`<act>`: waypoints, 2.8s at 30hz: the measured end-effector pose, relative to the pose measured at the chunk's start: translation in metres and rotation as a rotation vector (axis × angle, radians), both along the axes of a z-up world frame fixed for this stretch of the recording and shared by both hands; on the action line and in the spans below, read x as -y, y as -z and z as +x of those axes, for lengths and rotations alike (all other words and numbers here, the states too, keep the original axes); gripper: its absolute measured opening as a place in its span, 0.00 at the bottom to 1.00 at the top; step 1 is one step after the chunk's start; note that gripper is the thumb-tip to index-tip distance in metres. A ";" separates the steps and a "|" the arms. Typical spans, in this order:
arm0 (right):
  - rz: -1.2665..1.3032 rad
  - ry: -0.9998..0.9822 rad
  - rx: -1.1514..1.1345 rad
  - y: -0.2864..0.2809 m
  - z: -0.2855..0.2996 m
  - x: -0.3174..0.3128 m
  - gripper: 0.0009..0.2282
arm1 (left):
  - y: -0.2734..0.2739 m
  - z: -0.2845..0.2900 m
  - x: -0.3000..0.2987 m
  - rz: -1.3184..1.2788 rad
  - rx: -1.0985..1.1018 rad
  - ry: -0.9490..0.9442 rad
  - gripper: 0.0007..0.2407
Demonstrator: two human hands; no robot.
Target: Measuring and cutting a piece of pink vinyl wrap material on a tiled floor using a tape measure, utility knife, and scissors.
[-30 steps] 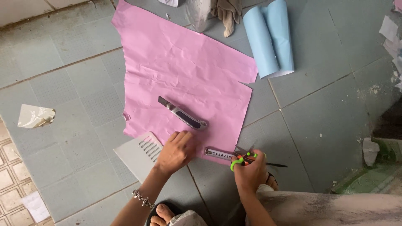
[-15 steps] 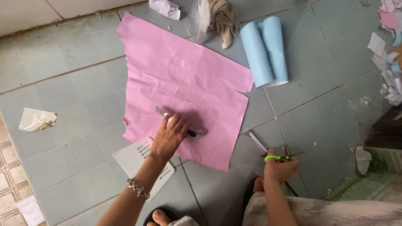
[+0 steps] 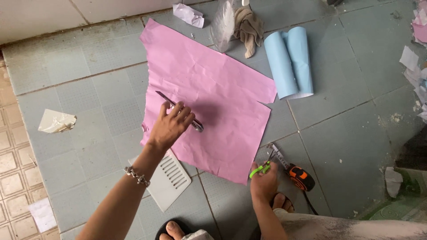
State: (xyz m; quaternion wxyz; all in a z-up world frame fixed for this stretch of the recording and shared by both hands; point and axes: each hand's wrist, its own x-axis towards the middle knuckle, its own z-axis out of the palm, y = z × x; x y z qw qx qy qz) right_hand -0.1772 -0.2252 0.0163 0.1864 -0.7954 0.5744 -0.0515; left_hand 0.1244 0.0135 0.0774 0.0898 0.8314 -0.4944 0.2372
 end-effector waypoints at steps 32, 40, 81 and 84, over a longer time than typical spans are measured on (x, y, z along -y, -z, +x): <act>0.646 0.245 0.628 -0.052 0.070 0.000 0.35 | 0.001 -0.099 -0.105 0.335 -0.841 -0.817 0.41; 0.787 0.156 0.801 -0.135 0.107 0.003 0.27 | -0.152 -0.059 -0.093 0.113 -1.355 -0.496 0.11; 1.446 0.093 1.124 -0.153 0.165 0.035 0.21 | -0.255 0.019 -0.074 -1.249 -1.714 -0.776 0.18; 1.227 -0.031 1.049 -0.128 0.190 0.063 0.12 | -0.187 -0.017 -0.098 -1.273 -1.766 -0.919 0.17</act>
